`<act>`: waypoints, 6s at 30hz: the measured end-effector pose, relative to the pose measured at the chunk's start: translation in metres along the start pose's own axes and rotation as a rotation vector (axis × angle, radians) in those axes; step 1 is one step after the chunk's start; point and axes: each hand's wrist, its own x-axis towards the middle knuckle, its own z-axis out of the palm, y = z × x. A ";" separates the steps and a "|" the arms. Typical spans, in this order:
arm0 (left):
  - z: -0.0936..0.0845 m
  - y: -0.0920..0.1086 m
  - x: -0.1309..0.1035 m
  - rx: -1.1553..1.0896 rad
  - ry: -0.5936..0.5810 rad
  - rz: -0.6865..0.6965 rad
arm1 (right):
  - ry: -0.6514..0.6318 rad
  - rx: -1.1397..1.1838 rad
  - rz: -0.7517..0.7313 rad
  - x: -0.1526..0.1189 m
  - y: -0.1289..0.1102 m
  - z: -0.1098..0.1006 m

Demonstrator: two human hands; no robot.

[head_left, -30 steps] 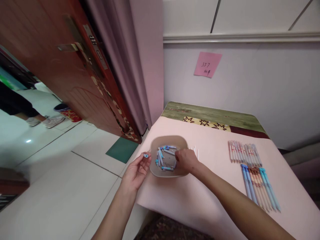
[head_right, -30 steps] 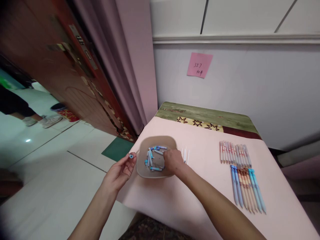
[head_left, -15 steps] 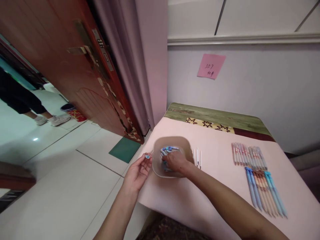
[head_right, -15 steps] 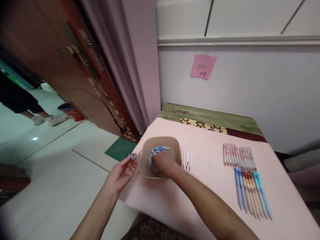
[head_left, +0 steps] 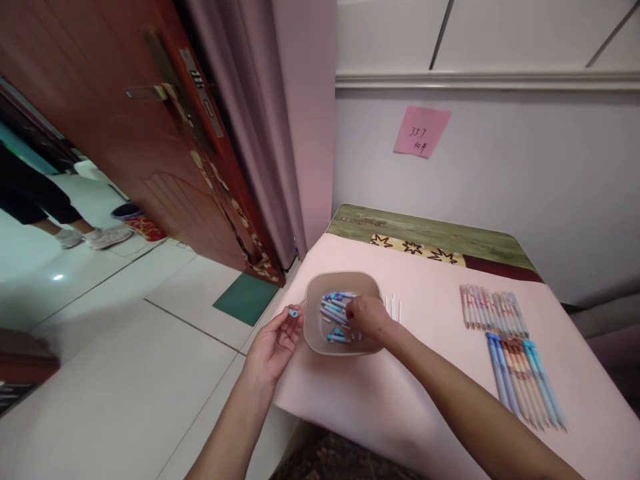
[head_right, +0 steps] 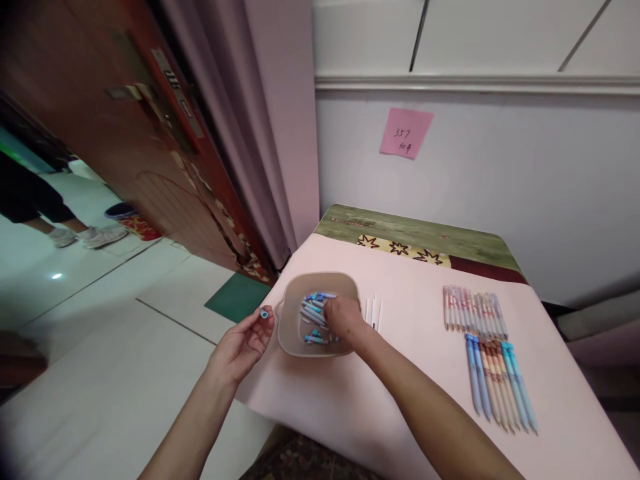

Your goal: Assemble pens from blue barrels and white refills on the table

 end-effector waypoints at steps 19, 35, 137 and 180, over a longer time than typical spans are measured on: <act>0.003 -0.006 -0.001 0.020 -0.029 0.006 | 0.032 0.529 -0.051 -0.012 0.007 0.002; 0.034 -0.058 0.003 0.139 -0.102 -0.072 | 0.230 1.766 -0.144 -0.041 0.017 0.002; 0.032 -0.006 -0.017 -0.083 -0.075 -0.137 | 0.062 0.085 0.152 0.001 0.010 -0.001; 0.045 -0.091 -0.031 0.098 -0.264 -0.360 | 0.899 1.002 -0.117 -0.089 0.016 0.015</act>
